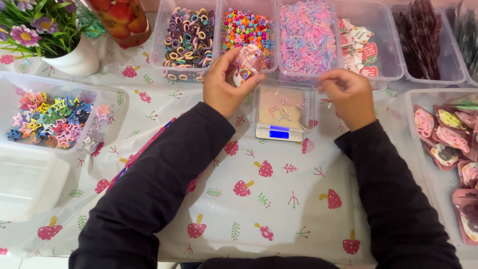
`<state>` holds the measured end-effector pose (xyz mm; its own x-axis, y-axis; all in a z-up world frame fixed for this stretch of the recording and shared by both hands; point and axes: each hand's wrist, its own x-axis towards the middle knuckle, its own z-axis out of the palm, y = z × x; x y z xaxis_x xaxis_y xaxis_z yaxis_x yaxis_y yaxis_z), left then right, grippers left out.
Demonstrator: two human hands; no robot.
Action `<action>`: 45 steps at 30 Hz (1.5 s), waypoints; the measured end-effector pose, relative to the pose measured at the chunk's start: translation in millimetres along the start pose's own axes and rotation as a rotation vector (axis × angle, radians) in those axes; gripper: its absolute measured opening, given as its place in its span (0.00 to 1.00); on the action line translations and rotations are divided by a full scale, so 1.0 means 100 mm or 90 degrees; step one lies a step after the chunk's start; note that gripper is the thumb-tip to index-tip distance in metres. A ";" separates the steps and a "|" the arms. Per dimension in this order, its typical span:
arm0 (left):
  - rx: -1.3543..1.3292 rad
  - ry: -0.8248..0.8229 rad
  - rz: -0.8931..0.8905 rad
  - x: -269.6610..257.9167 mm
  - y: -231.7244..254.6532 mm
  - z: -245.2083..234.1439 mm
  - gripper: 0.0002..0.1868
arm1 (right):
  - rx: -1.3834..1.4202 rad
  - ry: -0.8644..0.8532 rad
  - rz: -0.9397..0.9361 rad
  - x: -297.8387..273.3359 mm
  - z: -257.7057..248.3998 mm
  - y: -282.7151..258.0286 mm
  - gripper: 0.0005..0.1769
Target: Packing various hair accessories like rubber bands and clips into small plastic bags from sorted bins and weighing them.
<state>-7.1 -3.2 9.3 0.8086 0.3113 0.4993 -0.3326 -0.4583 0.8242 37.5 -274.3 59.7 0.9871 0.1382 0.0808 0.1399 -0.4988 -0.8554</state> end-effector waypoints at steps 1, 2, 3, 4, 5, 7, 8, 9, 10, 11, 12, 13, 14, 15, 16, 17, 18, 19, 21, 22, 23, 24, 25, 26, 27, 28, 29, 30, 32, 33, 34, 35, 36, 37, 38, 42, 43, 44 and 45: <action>0.000 -0.001 0.000 0.01 0.00 0.00 0.38 | 0.000 0.000 0.001 0.04 -0.02 0.19 0.10; -0.003 0.001 0.002 0.01 0.00 0.00 0.38 | 0.042 0.026 -0.019 0.09 -0.04 0.37 0.11; -0.006 0.004 0.003 0.01 -0.01 0.00 0.38 | 0.084 0.051 -0.038 0.13 -0.05 0.56 0.13; -0.005 0.004 0.002 0.01 -0.01 0.00 0.38 | 0.085 0.050 -0.037 0.13 -0.04 0.66 0.13; -0.016 0.001 -0.001 0.00 -0.01 0.00 0.38 | 0.113 0.080 -0.040 0.14 -0.04 0.76 0.12; -0.025 -0.003 -0.005 0.01 -0.02 0.00 0.38 | 0.142 0.111 -0.042 0.14 -0.02 0.90 0.11; -0.019 -0.001 0.004 0.01 -0.02 0.00 0.37 | 0.166 0.118 -0.042 0.14 -0.01 0.95 0.12; -0.013 0.001 0.012 0.01 -0.02 -0.01 0.37 | 0.189 0.125 -0.042 0.14 0.00 0.99 0.13; -0.014 -0.002 0.013 0.01 -0.02 0.00 0.37 | 0.190 0.127 -0.040 0.15 0.00 1.02 0.13; -0.016 0.004 0.008 0.02 -0.02 0.01 0.37 | 0.172 0.124 -0.026 0.16 0.01 1.05 0.12; -0.018 0.012 0.004 0.02 -0.03 0.01 0.37 | 0.155 0.120 -0.013 0.17 0.03 1.07 0.11; -0.018 0.010 0.005 0.02 -0.04 0.01 0.37 | 0.156 0.121 -0.012 0.17 0.03 1.07 0.11; -0.016 0.013 0.017 0.02 -0.04 0.01 0.37 | 0.146 0.117 -0.008 0.18 0.03 1.07 0.12; -0.014 0.015 0.030 0.02 -0.05 0.01 0.36 | 0.136 0.112 -0.004 0.18 0.04 1.06 0.12; -0.014 0.015 0.030 0.02 -0.05 0.01 0.36 | 0.136 0.112 -0.004 0.18 0.04 1.08 0.12; -0.009 0.013 0.024 0.01 -0.05 0.01 0.37 | 0.132 0.109 -0.006 0.18 0.04 1.10 0.11; -0.005 0.012 0.019 0.02 -0.05 0.01 0.37 | 0.127 0.106 -0.011 0.19 0.04 1.11 0.11; -0.005 0.013 0.021 0.00 -0.06 0.00 0.37 | 0.128 0.107 -0.013 0.20 0.06 1.21 0.11; -0.022 0.017 0.037 0.02 -0.06 0.02 0.37 | 0.112 0.124 -0.050 0.29 0.06 1.37 0.10; -0.025 0.020 0.049 0.04 -0.14 0.06 0.37 | 0.114 0.131 -0.060 0.28 0.05 1.36 0.10; -0.032 0.061 0.095 0.06 -0.22 0.10 0.39 | 0.138 0.120 -0.094 0.28 0.03 1.35 0.11; -0.038 0.097 0.135 0.03 -0.32 0.15 0.42 | 0.162 0.106 -0.121 0.22 0.03 1.36 0.11; -0.039 0.097 0.141 0.05 -0.31 0.14 0.42 | 0.163 0.110 -0.125 0.24 -0.02 1.26 0.11; -0.043 0.092 0.133 0.04 -0.30 0.13 0.42 | 0.141 0.094 -0.138 0.23 -0.07 1.16 0.11; -0.047 0.088 0.125 0.03 -0.29 0.13 0.42 | 0.118 0.078 -0.150 0.22 -0.12 1.07 0.12; -0.050 0.089 0.128 0.04 -0.30 0.13 0.42 | 0.117 0.080 -0.153 0.30 -0.15 1.00 0.12; -0.043 0.094 0.130 0.04 -0.31 0.14 0.42 | 0.033 0.096 -0.214 0.37 -0.19 0.93 0.09; -0.036 0.098 0.131 0.03 -0.32 0.14 0.42 | -0.051 0.111 -0.273 0.45 -0.22 0.86 0.07; -0.027 0.098 0.130 0.04 -0.32 0.15 0.42 | -0.143 0.075 -0.271 0.64 -0.28 0.70 0.04; -0.015 0.097 0.127 0.04 -0.33 0.16 0.42 | -0.233 0.038 -0.265 0.73 -0.31 0.62 0.10; -0.016 0.099 0.127 0.03 -0.32 0.15 0.42 | -0.234 0.038 -0.267 0.79 -0.28 0.44 0.10; -0.013 0.102 0.129 0.03 -0.31 0.14 0.42 | -0.301 0.011 -0.321 0.85 -0.25 0.27 0.13; -0.010 0.104 0.133 0.04 -0.30 0.13 0.42 | -0.367 -0.014 -0.375 0.92 -0.21 0.08 0.17; -0.011 0.106 0.134 0.04 -0.20 0.09 0.42 | -0.368 -0.013 -0.377 1.02 -0.13 -0.03 0.17; -0.004 0.065 0.059 0.03 -0.10 0.06 0.40 | -0.487 -0.082 -0.321 1.12 -0.03 -0.13 0.28; -0.005 0.029 -0.009 0.01 0.00 0.01 0.37 | -0.734 -0.144 -0.370 1.44 0.24 -0.22 0.32; -0.003 0.032 -0.013 0.00 0.00 0.01 0.37 | -0.734 -0.149 -0.372 1.48 0.29 -0.19 0.32; 0.000 0.029 -0.008 0.01 -0.01 0.01 0.37 | -0.757 -0.163 -0.401 1.52 0.31 -0.16 0.28; 0.004 0.027 -0.004 0.02 -0.01 0.01 0.37 | -0.779 -0.177 -0.430 1.56 0.34 -0.14 0.23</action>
<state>-4.9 -3.2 9.6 0.7897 0.3489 0.5046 -0.3242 -0.4610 0.8261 187.1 -216.6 67.2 0.6773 0.7329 0.0641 0.6895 -0.6627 0.2923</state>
